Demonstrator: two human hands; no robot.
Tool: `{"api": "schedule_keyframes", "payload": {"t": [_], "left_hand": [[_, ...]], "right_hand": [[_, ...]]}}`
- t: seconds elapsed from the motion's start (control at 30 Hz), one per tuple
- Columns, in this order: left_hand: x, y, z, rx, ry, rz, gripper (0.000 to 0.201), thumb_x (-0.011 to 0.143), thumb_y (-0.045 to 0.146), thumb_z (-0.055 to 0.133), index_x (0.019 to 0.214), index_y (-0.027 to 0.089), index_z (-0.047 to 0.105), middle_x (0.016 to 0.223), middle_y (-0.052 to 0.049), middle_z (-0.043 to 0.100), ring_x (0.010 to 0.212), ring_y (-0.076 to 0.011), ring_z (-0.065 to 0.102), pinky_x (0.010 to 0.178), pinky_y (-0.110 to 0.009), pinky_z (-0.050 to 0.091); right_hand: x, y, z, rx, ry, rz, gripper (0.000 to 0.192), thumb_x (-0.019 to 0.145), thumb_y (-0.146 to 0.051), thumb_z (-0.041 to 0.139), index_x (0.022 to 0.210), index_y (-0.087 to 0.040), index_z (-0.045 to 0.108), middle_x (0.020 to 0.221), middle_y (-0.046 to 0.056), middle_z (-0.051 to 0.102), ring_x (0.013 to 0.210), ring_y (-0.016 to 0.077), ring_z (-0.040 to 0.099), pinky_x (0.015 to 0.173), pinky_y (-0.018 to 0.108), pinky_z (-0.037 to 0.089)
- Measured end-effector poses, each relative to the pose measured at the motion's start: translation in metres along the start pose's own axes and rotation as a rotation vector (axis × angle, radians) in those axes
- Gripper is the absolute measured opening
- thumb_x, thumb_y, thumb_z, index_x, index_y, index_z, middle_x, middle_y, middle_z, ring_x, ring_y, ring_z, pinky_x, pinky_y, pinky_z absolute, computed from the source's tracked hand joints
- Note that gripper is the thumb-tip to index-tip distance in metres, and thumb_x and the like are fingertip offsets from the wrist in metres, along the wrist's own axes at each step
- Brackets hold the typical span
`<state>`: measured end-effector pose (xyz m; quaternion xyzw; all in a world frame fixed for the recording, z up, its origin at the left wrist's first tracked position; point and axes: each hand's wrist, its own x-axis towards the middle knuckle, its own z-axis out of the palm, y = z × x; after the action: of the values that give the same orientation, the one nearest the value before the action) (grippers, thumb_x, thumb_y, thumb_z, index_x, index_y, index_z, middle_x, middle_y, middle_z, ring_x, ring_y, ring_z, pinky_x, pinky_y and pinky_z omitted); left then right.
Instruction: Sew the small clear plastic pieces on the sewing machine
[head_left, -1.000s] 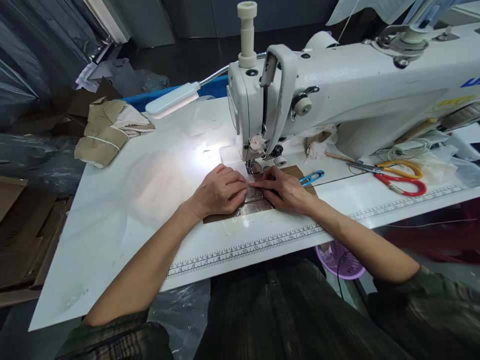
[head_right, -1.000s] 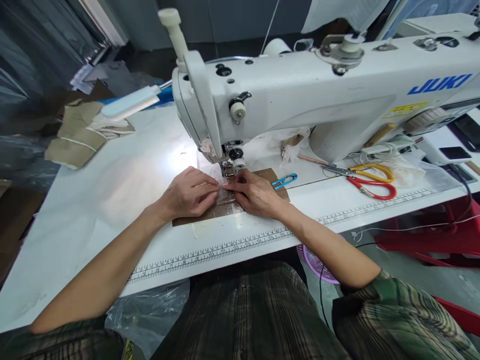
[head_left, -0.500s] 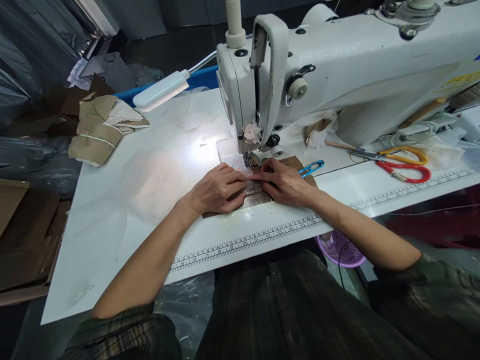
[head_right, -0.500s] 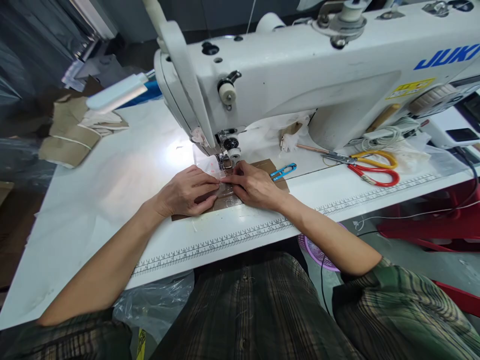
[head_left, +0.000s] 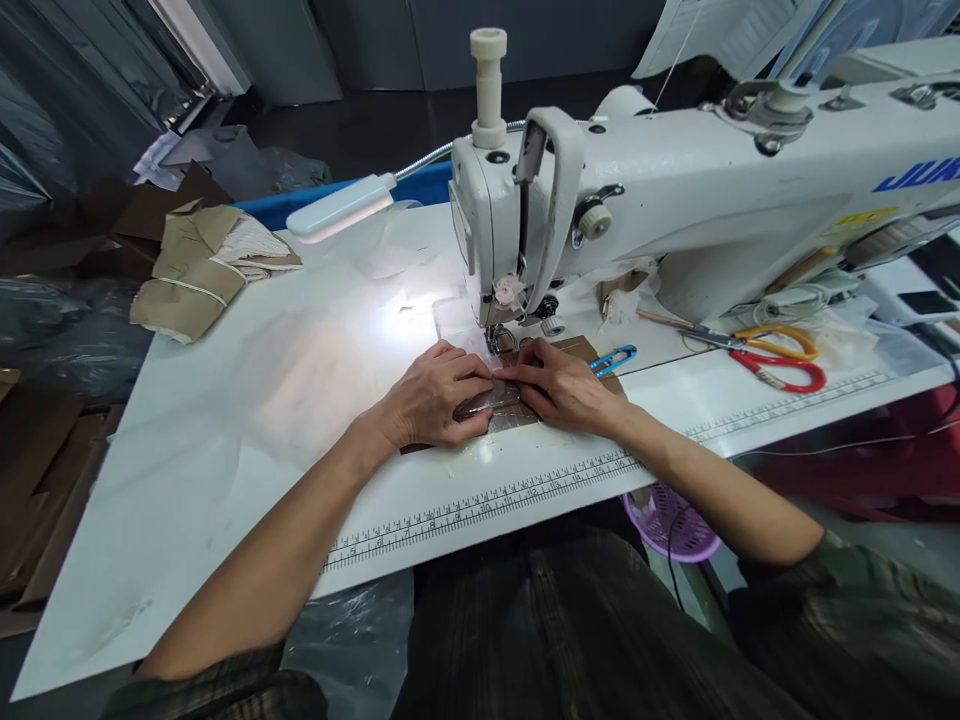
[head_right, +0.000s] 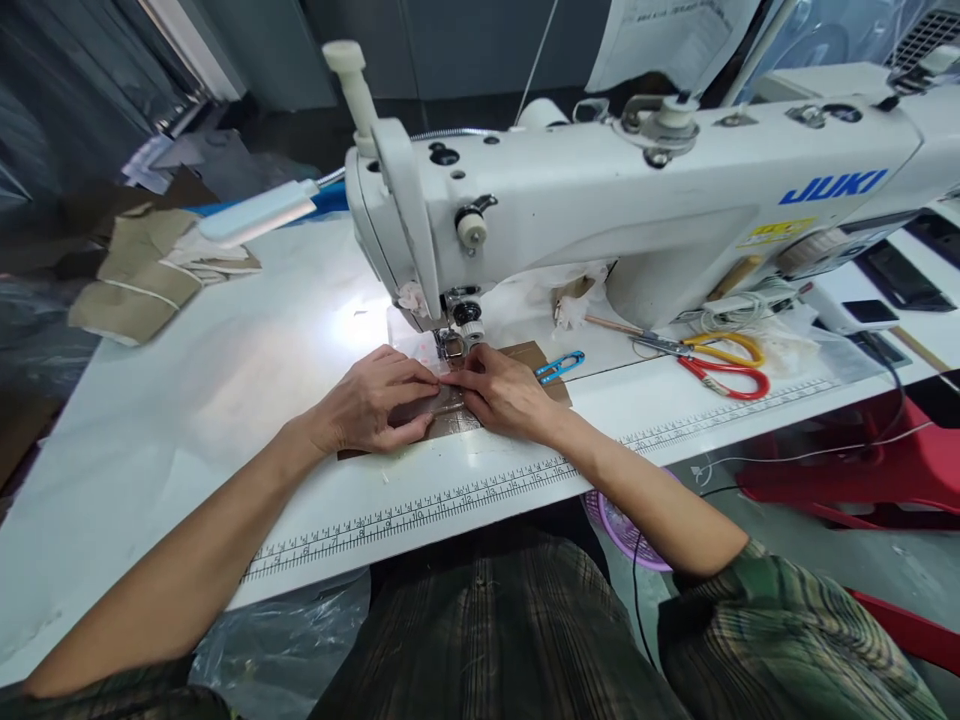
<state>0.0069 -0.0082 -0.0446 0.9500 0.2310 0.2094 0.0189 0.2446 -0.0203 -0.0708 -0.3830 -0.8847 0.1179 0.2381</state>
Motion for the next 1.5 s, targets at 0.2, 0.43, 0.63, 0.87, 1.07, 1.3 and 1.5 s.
{"api": "schedule_keyframes", "payload": {"t": [0.2,0.43,0.63,0.87,1.07,1.3,1.5], "left_hand": [[0.001,0.000,-0.002,0.037,0.005,0.020,0.023,0.085,0.029,0.055,0.097,0.017,0.071,0.098,-0.007,0.072,0.078,-0.0192,0.063,0.088,-0.045,0.045],[-0.001,-0.007,-0.001,0.004,0.003,0.027,0.025,0.083,0.028,0.056,0.100,0.015,0.069,0.102,-0.008,0.071,0.085,-0.0208,0.064,0.090,-0.044,0.045],[-0.001,-0.010,-0.001,-0.007,-0.046,-0.036,0.029,0.084,0.031,0.057,0.106,0.016,0.069,0.104,-0.008,0.070,0.080,-0.0207,0.062,0.078,-0.040,0.044],[0.000,-0.011,-0.002,-0.002,-0.076,-0.068,0.035,0.084,0.032,0.056,0.112,0.016,0.067,0.108,-0.009,0.068,0.084,-0.0220,0.062,0.077,-0.040,0.043],[0.001,-0.010,-0.001,0.037,-0.086,-0.093,0.037,0.085,0.034,0.056,0.115,0.014,0.066,0.116,-0.010,0.066,0.090,-0.0233,0.061,0.081,-0.041,0.044],[0.005,-0.007,-0.002,0.096,-0.117,-0.149,0.034,0.087,0.034,0.055,0.113,0.014,0.065,0.116,-0.011,0.064,0.091,-0.0233,0.060,0.083,-0.041,0.043],[0.006,-0.006,0.000,0.127,-0.137,-0.176,0.036,0.088,0.037,0.053,0.114,0.015,0.063,0.118,-0.013,0.062,0.097,-0.0260,0.059,0.081,-0.041,0.042]], "right_hand": [[0.002,-0.002,-0.003,-0.021,-0.044,-0.001,0.039,0.093,-0.018,0.046,0.127,-0.023,0.065,0.108,0.010,0.053,0.091,0.0209,0.055,0.083,0.040,0.053],[0.006,-0.005,-0.006,-0.090,-0.115,0.043,0.041,0.096,-0.021,0.043,0.134,-0.023,0.059,0.110,0.011,0.053,0.093,0.0218,0.055,0.082,0.039,0.053],[0.013,-0.009,-0.010,-0.196,-0.179,0.070,0.042,0.100,-0.025,0.037,0.137,-0.022,0.057,0.107,0.012,0.054,0.084,0.0215,0.054,0.073,0.037,0.051],[0.017,-0.012,-0.011,-0.257,-0.247,0.123,0.043,0.101,-0.029,0.032,0.139,-0.023,0.053,0.108,0.014,0.055,0.083,0.0238,0.054,0.067,0.037,0.050],[0.011,-0.010,-0.009,-0.225,-0.206,0.085,0.042,0.101,-0.027,0.033,0.139,-0.025,0.052,0.113,0.013,0.055,0.090,0.0240,0.056,0.076,0.039,0.052],[0.013,-0.016,-0.011,-0.239,-0.233,0.129,0.039,0.101,-0.025,0.035,0.135,-0.023,0.055,0.113,0.014,0.055,0.090,0.0240,0.056,0.076,0.040,0.053],[0.014,-0.015,-0.007,-0.216,-0.216,0.145,0.039,0.101,-0.028,0.035,0.134,-0.022,0.054,0.107,0.014,0.055,0.089,0.0252,0.056,0.079,0.042,0.053]]}}
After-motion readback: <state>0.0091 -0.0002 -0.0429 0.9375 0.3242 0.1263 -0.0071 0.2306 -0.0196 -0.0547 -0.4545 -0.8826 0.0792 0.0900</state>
